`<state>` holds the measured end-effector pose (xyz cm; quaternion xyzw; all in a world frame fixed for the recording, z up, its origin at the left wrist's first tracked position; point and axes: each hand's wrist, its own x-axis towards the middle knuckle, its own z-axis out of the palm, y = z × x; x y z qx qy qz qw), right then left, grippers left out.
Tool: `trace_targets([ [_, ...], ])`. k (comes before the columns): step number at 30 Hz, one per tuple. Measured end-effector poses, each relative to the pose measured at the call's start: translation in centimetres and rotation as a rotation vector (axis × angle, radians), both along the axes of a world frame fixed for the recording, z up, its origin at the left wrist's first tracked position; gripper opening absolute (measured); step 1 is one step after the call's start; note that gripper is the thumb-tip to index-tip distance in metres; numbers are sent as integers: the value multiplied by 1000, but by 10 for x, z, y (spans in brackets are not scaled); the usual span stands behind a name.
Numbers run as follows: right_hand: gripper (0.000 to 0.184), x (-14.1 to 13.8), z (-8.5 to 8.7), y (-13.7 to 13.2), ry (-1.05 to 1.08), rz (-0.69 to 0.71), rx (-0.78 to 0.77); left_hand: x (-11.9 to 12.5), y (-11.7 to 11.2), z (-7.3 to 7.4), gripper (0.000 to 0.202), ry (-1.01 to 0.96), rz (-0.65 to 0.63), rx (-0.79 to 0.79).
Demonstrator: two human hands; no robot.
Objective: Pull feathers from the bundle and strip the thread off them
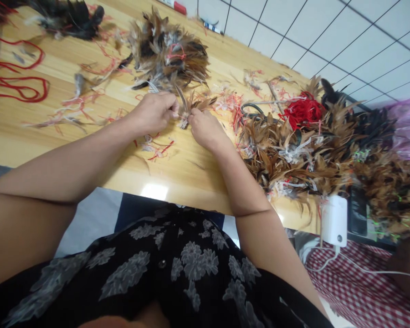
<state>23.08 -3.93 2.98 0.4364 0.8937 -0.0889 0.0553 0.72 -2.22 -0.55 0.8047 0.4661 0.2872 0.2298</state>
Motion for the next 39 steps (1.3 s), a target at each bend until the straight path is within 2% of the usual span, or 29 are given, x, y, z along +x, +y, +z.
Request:
trace_targets([
  [7, 53, 1, -1, 1, 21, 23, 1, 3, -3, 8, 22, -30, 25, -19],
  [11, 53, 1, 0, -3, 7, -21, 30, 1, -6, 16, 19, -15, 32, -62],
  [15, 49, 3, 2, -6, 10, -45, 57, -3, -8, 24, 13, -95, 77, -69],
  [19, 46, 7, -1, -2, 59, -65, 86, -1, -7, 23, 16, -65, 149, -40],
  [24, 47, 10, -6, 1, 105, -111, 116, 11, -13, 18, 21, 3, 88, -57],
  [30, 46, 6, -4, 0, 152, -181, 80, 11, -14, 11, 15, 1, 112, -93],
  [35, 46, 11, -12, 9, 310, -261, 35, 7, -9, 6, 15, -92, 162, -69],
  [39, 53, 14, -18, 14, 530, -278, -29, 12, -13, 15, 11, -156, 240, -159],
])
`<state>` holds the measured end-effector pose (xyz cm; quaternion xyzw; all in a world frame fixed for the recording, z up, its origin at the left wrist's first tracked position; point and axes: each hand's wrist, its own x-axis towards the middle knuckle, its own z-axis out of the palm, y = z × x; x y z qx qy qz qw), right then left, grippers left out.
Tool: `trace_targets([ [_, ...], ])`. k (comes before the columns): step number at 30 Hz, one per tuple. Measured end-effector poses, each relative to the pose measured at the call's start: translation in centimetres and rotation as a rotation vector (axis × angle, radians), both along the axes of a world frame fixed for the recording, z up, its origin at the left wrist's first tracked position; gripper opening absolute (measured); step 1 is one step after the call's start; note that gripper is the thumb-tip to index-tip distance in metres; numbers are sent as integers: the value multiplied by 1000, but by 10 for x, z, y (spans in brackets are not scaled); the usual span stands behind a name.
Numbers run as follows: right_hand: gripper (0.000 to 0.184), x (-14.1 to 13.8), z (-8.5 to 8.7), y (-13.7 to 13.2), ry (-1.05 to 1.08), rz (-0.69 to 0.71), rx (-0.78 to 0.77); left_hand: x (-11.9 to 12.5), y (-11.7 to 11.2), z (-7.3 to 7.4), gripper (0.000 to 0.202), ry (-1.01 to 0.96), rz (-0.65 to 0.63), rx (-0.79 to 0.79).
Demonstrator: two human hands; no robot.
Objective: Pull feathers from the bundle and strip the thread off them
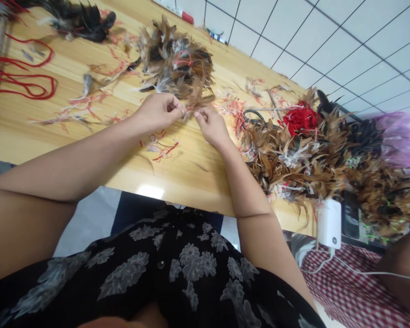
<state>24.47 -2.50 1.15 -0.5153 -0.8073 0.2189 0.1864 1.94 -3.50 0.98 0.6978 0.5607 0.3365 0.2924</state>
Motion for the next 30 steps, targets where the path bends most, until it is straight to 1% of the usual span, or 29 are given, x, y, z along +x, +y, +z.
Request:
trace_targets([
  [2, 59, -2, 1, -1, 118, -12, -38, 4, -4, 5, 9, -44, 0, -55],
  [4, 63, -5, 3, -4, 200, -28, -76, 7, -8, 8, 7, -86, -23, -71],
  [7, 68, -10, 5, -7, 259, -37, -109, 9, -11, 7, 6, -124, -82, -54],
  [9, 69, -12, 2, -7, 270, -35, -119, 9, -10, 4, 8, -132, -125, -47],
  [14, 59, -13, -10, -3, 200, -29, -113, 9, -3, -3, 18, -167, -193, -96],
  [17, 51, -12, -12, -5, 187, -47, -126, 9, -2, 1, 28, -195, -217, -145],
  [19, 50, -11, -9, -6, 231, -74, -161, 6, -4, 7, 34, -213, -245, -162],
  [21, 50, -6, -2, -8, 305, -108, -202, 3, -7, 14, 30, -229, -275, -153],
  [23, 50, 1, 13, -11, 394, -156, -231, 0, -9, 20, 21, -238, -270, -136],
  [25, 50, 12, 34, -20, 486, -207, -243, -2, -11, 26, 16, -234, -225, -143],
  [27, 51, 30, 59, -36, 573, -228, -218, -2, -13, 30, 18, -222, -174, -163],
  [29, 61, 55, 81, -58, 637, -222, -134, -1, -14, 33, 20, -201, -137, -179],
  [30, 74, 71, 90, -70, 627, -238, -77, 0, -15, 34, 20, -191, -113, -184],
])
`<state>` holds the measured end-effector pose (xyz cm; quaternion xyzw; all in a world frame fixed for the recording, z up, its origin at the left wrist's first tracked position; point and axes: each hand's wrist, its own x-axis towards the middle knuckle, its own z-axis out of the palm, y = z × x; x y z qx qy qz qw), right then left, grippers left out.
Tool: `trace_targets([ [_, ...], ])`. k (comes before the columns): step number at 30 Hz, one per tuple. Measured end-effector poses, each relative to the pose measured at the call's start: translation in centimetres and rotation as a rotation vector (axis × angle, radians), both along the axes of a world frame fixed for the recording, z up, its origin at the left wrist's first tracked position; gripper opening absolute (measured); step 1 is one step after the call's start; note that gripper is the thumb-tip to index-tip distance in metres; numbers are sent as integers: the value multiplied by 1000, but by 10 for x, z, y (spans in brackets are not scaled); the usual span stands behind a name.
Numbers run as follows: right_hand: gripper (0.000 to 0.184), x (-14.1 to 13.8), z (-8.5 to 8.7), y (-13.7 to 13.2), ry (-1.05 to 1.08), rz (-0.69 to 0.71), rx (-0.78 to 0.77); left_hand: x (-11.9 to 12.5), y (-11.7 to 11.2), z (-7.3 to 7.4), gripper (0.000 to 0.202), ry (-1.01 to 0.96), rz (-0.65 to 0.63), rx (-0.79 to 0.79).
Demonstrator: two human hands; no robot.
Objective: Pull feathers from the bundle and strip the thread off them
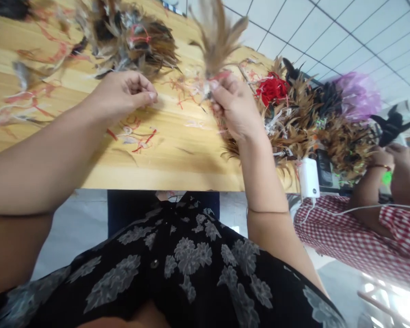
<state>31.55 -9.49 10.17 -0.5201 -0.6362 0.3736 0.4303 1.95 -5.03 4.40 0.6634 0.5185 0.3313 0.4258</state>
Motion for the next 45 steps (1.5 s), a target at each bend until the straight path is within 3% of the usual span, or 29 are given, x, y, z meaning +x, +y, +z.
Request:
trace_targets([
  [2, 80, 36, 11, -27, 10, -72, 114, 2, -1, 2, 20, 29, 58, -8],
  [4, 65, 72, 14, -55, 124, -147, 162, 3, -2, 3, 17, 54, 104, -16],
  [7, 38, 113, 5, -99, 28, -445, 224, 6, -2, 2, 13, 105, 105, -24],
  [8, 26, 121, 0, -112, -55, -551, 197, 6, -2, 1, 13, 120, 102, -24],
  [10, 25, 129, -12, -136, -210, -762, 91, 6, -2, -1, 13, 155, 101, -7],
  [12, 25, 131, -26, -154, -366, -843, -39, 4, 0, -3, 12, 200, 101, 8],
  [14, 19, 131, -41, -165, -511, -846, -104, 2, 2, -4, 12, 239, 90, 21],
  [19, 9, 130, -71, -174, -677, -786, -94, -2, 7, -6, 21, 303, 60, 57],
  [26, 9, 112, -83, -156, -718, -831, -47, 2, -1, 3, 12, 359, 73, 23],
  [28, 12, 116, -83, -153, -715, -851, 12, 3, -1, 2, 5, 338, 87, 15],
  [33, 25, 147, -69, -158, -697, -926, 234, 2, 4, -5, 13, 300, 114, 36],
  [37, 38, 154, -57, -168, -657, -876, 339, 3, 4, -2, 13, 355, 110, 12],
  [41, 42, 134, -51, -163, -536, -737, 378, 6, -2, 5, 11, 410, 114, 2],
  [45, 45, 83, -41, -126, -437, -473, 381, 8, -2, 5, 18, 333, 212, 68],
])
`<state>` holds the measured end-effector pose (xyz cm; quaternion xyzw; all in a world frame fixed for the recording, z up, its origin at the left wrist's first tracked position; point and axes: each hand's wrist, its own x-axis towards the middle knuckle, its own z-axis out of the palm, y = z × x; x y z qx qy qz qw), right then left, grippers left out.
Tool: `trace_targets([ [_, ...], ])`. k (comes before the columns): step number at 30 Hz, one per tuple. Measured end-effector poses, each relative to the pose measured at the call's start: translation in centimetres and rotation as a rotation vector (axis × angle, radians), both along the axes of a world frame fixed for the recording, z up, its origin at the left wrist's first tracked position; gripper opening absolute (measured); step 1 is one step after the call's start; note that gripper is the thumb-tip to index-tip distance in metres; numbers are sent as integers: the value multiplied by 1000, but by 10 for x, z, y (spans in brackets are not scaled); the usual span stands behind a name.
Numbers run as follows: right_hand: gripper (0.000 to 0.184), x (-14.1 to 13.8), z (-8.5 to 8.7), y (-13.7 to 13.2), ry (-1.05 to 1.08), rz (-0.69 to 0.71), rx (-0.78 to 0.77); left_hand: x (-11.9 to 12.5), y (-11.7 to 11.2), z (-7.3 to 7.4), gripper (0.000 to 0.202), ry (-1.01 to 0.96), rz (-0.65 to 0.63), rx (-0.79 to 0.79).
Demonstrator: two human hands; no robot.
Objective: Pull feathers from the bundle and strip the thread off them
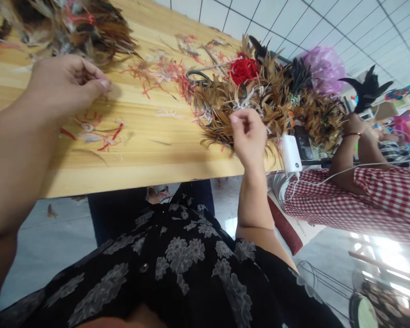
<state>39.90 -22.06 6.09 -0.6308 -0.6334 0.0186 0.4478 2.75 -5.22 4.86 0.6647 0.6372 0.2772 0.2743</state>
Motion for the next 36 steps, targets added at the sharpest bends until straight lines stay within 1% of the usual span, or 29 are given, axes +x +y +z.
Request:
trace_targets([
  [2, 45, -34, 8, 35, 25, 187, -64, 0, 4, -4, 19, -96, 56, 58],
  [4, 46, -72, 13, 79, 51, 330, -113, -3, 11, -9, 22, -219, 102, 142],
  [6, 47, -108, 10, 129, 98, 437, -162, -8, 19, -14, 27, -314, 140, 196],
  [8, 45, -141, -4, 179, 159, 520, -202, -16, 28, -19, 31, -374, 147, 205],
  [10, 38, -168, -27, 222, 219, 529, -202, -25, 36, -25, 28, -400, 111, 241],
  [11, 30, -178, -40, 239, 240, 508, -190, -29, 39, -28, 26, -404, 97, 278],
  [13, 8, -187, -64, 260, 280, 393, -184, -37, 44, -33, 26, -366, 89, 338],
  [14, 5, -187, -73, 266, 288, 311, -206, -40, 45, -35, 26, -332, 93, 357],
  [16, 20, -178, -84, 267, 265, 135, -245, -46, 46, -37, 25, -255, 103, 368],
  [18, 28, -166, -87, 263, 229, -20, -234, -51, 47, -38, 24, -190, 120, 363],
  [20, 31, -159, -86, 257, 209, -88, -178, -55, 48, -38, 21, -121, 160, 350],
  [22, 31, -161, -85, 253, 184, -43, -115, -57, 50, -38, 21, -41, 207, 325],
  [24, 27, -171, -85, 249, 149, 75, -79, -59, 54, -38, 21, 22, 239, 300],
  [27, 24, -187, -89, 244, 133, 243, -91, -57, 62, -35, 20, 74, 234, 271],
  [29, 24, -194, -92, 242, 145, 305, -107, -53, 68, -33, 20, 120, 217, 247],
  [31, 23, -195, -94, 242, 135, 327, -122, -49, 75, -31, 21, 168, 208, 211],
  [33, 22, -195, -94, 243, 101, 318, -154, -47, 81, -30, 23, 190, 205, 176],
  [36, 21, -194, -92, 243, 84, 306, -198, -50, 89, -33, 25, 167, 217, 173],
])
